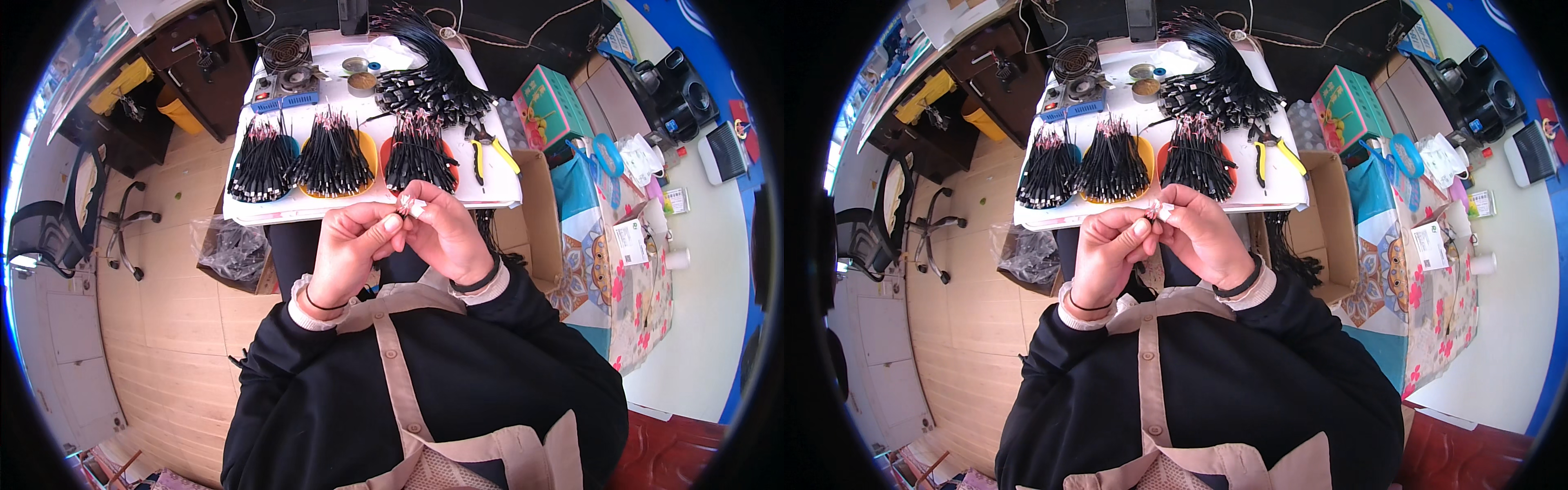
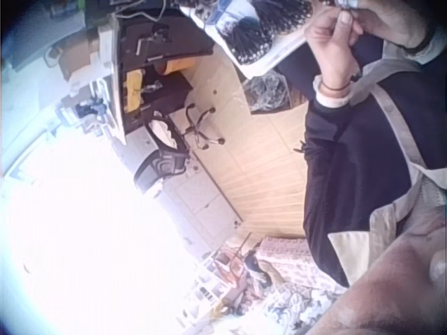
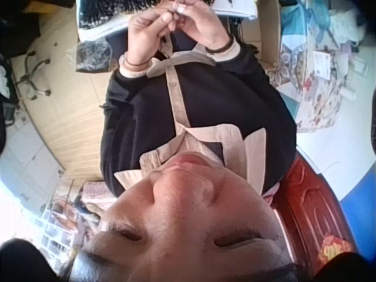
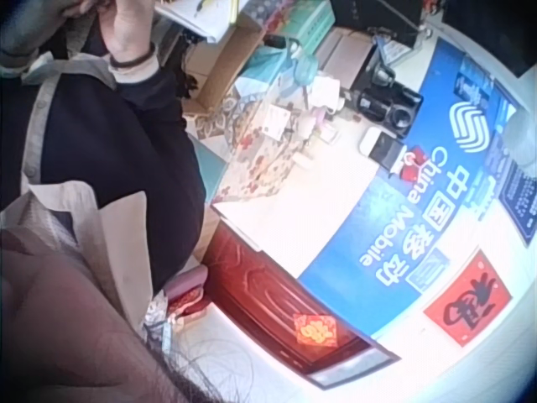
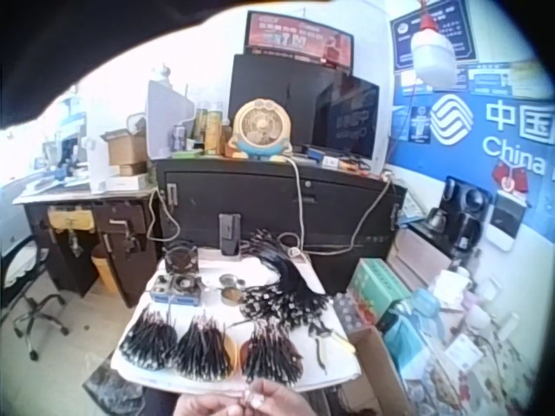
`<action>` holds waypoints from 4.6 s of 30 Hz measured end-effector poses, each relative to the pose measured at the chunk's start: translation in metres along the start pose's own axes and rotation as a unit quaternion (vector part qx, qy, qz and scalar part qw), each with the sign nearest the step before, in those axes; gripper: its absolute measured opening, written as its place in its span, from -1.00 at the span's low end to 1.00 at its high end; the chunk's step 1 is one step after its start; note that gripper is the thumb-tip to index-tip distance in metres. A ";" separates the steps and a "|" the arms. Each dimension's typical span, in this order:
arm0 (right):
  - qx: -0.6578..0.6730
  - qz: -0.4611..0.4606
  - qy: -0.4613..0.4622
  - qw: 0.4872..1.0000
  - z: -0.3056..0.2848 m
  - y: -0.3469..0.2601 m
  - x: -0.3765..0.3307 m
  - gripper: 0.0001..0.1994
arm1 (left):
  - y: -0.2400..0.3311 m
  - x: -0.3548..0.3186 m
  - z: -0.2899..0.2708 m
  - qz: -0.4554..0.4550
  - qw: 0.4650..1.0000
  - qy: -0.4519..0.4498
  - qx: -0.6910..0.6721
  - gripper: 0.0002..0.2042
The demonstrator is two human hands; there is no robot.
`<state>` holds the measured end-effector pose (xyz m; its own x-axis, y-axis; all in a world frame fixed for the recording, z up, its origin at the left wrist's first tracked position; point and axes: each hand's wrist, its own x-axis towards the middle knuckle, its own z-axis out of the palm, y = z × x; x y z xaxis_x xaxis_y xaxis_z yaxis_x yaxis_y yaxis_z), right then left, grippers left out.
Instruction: The person repeatedly picks black wire-like components from a tray, manipulates the ends with both hands, and places them back into the tray. The process is continuous and repetitive throughout the clip.
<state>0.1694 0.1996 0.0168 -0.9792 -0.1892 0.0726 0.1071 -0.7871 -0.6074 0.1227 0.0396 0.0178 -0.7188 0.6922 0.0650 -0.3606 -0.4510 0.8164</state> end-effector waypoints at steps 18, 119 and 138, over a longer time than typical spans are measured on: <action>0.023 0.052 0.014 0.998 -0.012 0.008 0.007 -0.77 | 0.001 0.003 -0.005 0.017 0.999 0.008 0.046 -0.86; -0.705 -0.203 -0.089 0.674 0.007 -0.013 -0.021 -0.81 | -0.019 -0.021 -0.041 -0.046 0.994 -0.095 -0.026 -0.88; -0.666 -0.211 -0.100 0.708 0.003 -0.019 -0.020 -0.78 | -0.018 -0.022 -0.028 -0.007 0.995 -0.081 -0.058 -0.90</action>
<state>0.1870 0.2165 0.0294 -0.8171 -0.2871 0.4999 -0.5763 0.4285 -0.6959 0.1287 0.0169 -0.0141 -0.6109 0.7767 0.1535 -0.4431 -0.4960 0.7468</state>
